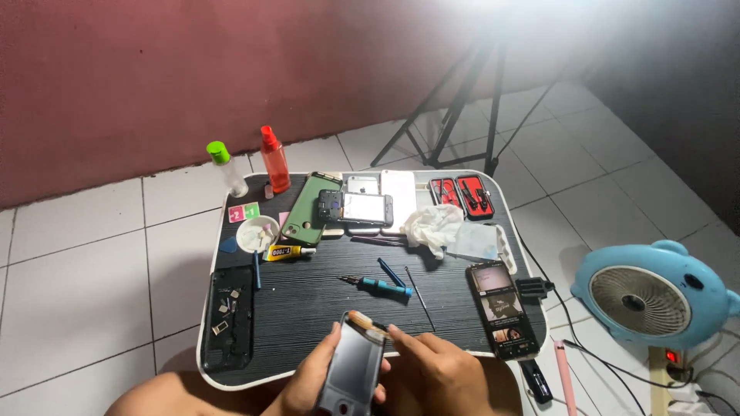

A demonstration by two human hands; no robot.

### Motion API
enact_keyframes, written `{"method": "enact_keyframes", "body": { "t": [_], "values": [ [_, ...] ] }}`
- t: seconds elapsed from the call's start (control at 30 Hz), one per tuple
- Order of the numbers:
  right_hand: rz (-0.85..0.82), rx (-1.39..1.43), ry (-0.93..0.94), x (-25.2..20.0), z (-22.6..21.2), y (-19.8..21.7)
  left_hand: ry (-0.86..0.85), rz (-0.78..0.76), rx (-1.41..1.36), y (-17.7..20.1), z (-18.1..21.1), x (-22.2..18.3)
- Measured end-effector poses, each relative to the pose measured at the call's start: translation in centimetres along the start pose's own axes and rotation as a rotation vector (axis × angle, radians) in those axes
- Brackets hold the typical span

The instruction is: The person is disassembling a mobile phone and cleaning its back cover and internal parts using a screwdriver, a small brush, and a cloth.

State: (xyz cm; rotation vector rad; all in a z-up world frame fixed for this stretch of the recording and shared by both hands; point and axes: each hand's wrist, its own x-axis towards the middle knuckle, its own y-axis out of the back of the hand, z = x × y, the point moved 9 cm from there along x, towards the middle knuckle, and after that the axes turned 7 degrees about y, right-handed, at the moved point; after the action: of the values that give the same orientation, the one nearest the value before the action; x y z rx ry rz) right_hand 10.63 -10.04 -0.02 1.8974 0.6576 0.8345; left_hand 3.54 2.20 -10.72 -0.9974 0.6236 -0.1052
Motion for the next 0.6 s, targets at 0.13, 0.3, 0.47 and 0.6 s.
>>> {"method": "enact_keyframes", "body": {
  "t": [0.13, 0.3, 0.47, 0.6],
  "values": [
    [0.100, 0.018, 0.018, 0.7, -0.5, 1.5, 0.034, -0.024, -0.074, -0.5, 0.0, -0.1],
    [0.077, 0.063, -0.028, -0.3, 1.1, 3.9, 0.115, 0.136, 0.069, -0.8, 2.2, -3.4],
    [0.234, 0.533, -0.335, -2.6, 3.8, 4.3, -0.590, 0.107, 0.874, -7.5, 8.0, -7.9],
    [0.264, 0.734, -0.290, -2.8, 2.4, 4.4, -0.797, 0.185, 1.158, -11.1, 9.5, -9.8]
  ]
}}
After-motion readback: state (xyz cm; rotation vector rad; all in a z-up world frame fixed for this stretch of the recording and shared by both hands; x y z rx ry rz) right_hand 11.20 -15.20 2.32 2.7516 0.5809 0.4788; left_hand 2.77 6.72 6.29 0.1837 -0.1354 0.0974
